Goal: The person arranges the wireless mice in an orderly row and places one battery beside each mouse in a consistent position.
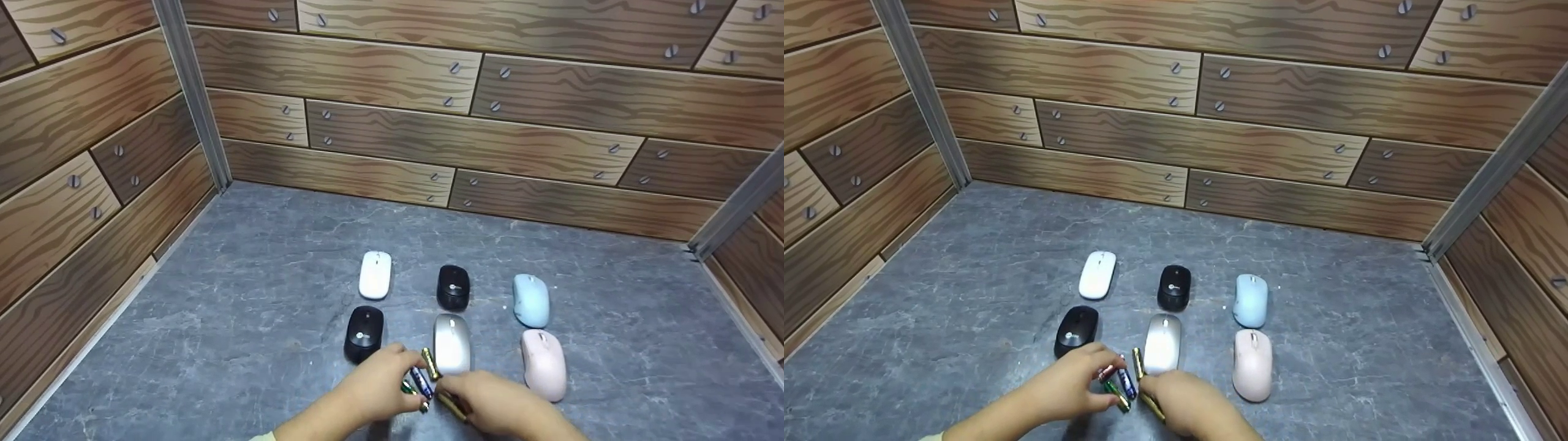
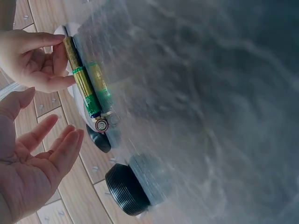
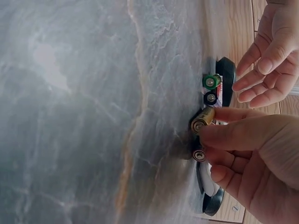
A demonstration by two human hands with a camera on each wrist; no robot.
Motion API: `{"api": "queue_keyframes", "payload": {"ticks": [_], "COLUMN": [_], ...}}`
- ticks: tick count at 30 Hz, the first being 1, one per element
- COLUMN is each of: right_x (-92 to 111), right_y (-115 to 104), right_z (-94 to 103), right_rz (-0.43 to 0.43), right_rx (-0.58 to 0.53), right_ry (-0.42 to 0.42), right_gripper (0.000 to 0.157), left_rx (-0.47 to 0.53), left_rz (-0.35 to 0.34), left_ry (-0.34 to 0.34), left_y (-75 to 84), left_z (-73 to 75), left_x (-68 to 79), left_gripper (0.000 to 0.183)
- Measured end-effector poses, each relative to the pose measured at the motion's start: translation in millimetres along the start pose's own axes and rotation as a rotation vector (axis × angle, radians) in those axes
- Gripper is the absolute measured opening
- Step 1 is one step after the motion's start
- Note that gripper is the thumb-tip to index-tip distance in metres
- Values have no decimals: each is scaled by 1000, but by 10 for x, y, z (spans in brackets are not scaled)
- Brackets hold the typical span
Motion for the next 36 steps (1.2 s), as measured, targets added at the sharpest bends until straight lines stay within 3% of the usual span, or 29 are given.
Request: {"api": "queue_keyframes", "payload": {"ticks": [14,30,36], "right_x": [-8,-15,-28], "right_y": [-8,-37,-6], "right_z": [-44,98,186], "right_rz": [-53,-42,-43], "right_rx": [-10,78,10], "right_ry": [-62,8,40], "right_gripper": [26,31,30], "left_rx": [18,-3,-9], "left_rz": [14,12,32], "left_ry": [-4,-6,-21], "left_y": [15,24,18], "left_z": [4,9,19], "left_x": [9,-33,-100], "left_gripper": [38,36,38]}}
Point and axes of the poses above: each hand's wrist, its own x-axis away from the middle knuckle, its own z-axis out of the back of the hand, y = z × x, the point moved 5 cm from there along -x, towards the middle knuckle, and after that the axes turned 3 degrees about y, right-handed, at the moved point
